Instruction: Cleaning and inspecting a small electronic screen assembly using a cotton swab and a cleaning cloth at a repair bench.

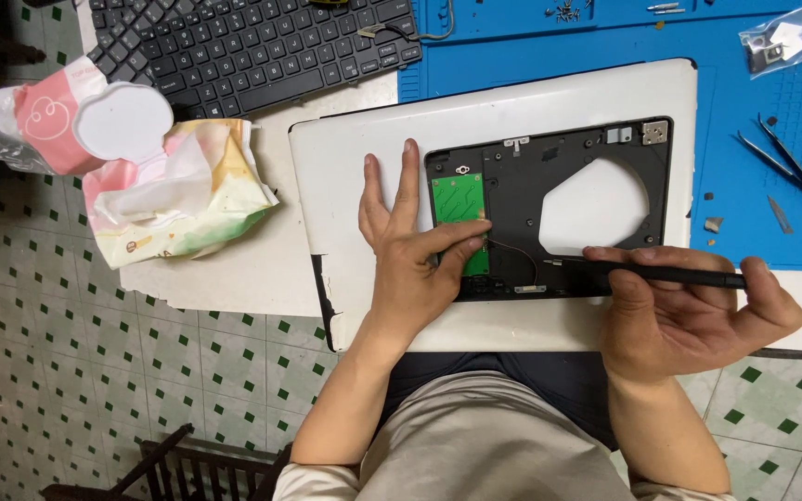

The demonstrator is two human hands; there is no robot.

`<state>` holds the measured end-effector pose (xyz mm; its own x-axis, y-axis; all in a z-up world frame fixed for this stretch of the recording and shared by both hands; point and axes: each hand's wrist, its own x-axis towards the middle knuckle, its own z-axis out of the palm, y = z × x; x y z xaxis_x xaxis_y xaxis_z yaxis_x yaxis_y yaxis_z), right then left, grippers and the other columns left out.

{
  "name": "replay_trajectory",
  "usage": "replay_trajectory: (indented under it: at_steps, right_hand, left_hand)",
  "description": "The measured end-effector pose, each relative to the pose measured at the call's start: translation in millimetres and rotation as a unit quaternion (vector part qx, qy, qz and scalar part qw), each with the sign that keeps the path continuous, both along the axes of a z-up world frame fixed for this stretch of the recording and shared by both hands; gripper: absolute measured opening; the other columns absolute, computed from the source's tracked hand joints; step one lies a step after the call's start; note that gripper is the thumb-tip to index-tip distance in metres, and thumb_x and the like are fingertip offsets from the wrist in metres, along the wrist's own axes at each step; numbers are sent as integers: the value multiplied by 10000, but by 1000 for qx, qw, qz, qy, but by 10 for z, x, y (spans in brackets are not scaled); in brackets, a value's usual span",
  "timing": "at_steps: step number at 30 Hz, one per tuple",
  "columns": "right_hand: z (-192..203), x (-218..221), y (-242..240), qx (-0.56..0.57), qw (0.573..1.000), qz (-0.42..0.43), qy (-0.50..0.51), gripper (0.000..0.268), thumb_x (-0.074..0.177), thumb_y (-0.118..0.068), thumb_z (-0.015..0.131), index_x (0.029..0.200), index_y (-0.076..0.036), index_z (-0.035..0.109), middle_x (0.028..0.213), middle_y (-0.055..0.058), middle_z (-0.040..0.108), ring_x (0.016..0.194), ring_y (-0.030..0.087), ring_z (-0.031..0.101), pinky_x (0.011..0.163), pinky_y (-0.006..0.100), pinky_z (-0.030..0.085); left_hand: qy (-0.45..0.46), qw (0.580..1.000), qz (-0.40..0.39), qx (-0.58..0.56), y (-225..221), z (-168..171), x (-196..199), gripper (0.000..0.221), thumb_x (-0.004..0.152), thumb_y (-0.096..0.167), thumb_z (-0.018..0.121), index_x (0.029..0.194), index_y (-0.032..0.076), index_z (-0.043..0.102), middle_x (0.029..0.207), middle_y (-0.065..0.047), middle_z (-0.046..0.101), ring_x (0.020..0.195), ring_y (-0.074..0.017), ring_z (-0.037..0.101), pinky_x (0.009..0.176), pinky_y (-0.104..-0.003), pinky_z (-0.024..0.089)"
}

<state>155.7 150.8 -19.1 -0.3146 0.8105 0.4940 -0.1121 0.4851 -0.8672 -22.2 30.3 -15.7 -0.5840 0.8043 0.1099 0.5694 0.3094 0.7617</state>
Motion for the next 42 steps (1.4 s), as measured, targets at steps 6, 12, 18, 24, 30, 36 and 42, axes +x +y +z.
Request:
replay_trajectory:
  at_steps: [6, 12, 18, 24, 30, 36, 42]
  right_hand:
    - [8, -13, -30, -17, 1000, -11, 2, 643, 999, 196, 590, 1427, -144, 250, 968, 382, 477, 700, 428, 586, 755, 609, 628]
    - [18, 4, 4, 3, 1000, 17, -7, 662, 1002, 196, 593, 1447, -147, 244, 973, 407, 475, 738, 446, 596, 786, 638, 631]
    - [64, -98, -22, 82, 995, 59, 7, 779, 914, 287, 630, 1475, -121, 276, 1016, 386, 453, 841, 378, 594, 766, 610, 651]
    - [109, -307, -190, 107, 990, 88, 6, 889, 872, 297, 707, 1525, -147, 298, 1025, 394, 555, 885, 392, 690, 792, 494, 672]
    - [3, -381, -186, 78, 992, 97, 8, 854, 923, 289, 683, 1566, -152, 336, 1034, 393, 572, 959, 412, 672, 895, 566, 669]
    - [4, -469, -208, 89, 990, 106, -9, 805, 950, 277, 663, 1544, -138, 311, 1053, 408, 582, 928, 413, 700, 865, 506, 666]
    - [-26, -468, -192, 84, 989, 118, -7, 833, 956, 278, 661, 1575, -172, 330, 1054, 382, 579, 974, 393, 678, 913, 526, 668]
  left_hand:
    - [-9, 1000, 20, 9, -19, 2, -6, 260, 908, 130, 869, 1123, 260, 804, 1730, -73, 188, 1658, -460, 35, 1298, -690, 106]
    - [-6, 999, 31, 35, -64, -28, -6, 229, 930, 138, 832, 1131, 192, 738, 1697, -68, 290, 1647, -455, 149, 1304, -674, 163]
    - [14, 997, 61, 38, -11, -93, 42, 263, 931, 240, 825, 1153, 195, 690, 1662, -73, 363, 1629, -469, 185, 1275, -674, 199]
    - [41, 996, 69, 38, 5, -115, 63, 177, 950, 224, 788, 1111, 199, 719, 1652, -71, 368, 1616, -466, 197, 1264, -680, 223]
    - [39, 995, 75, 47, -4, -130, 67, 182, 941, 193, 809, 1090, 211, 706, 1645, -45, 381, 1623, -442, 204, 1280, -663, 222]
    - [57, 994, 78, 50, 17, -110, 65, 172, 929, 196, 819, 1059, 187, 707, 1619, -84, 410, 1595, -477, 239, 1254, -674, 255]
    - [37, 996, 71, 43, 6, -87, 62, 165, 935, 176, 800, 1068, 192, 703, 1625, -86, 402, 1605, -471, 206, 1269, -680, 220]
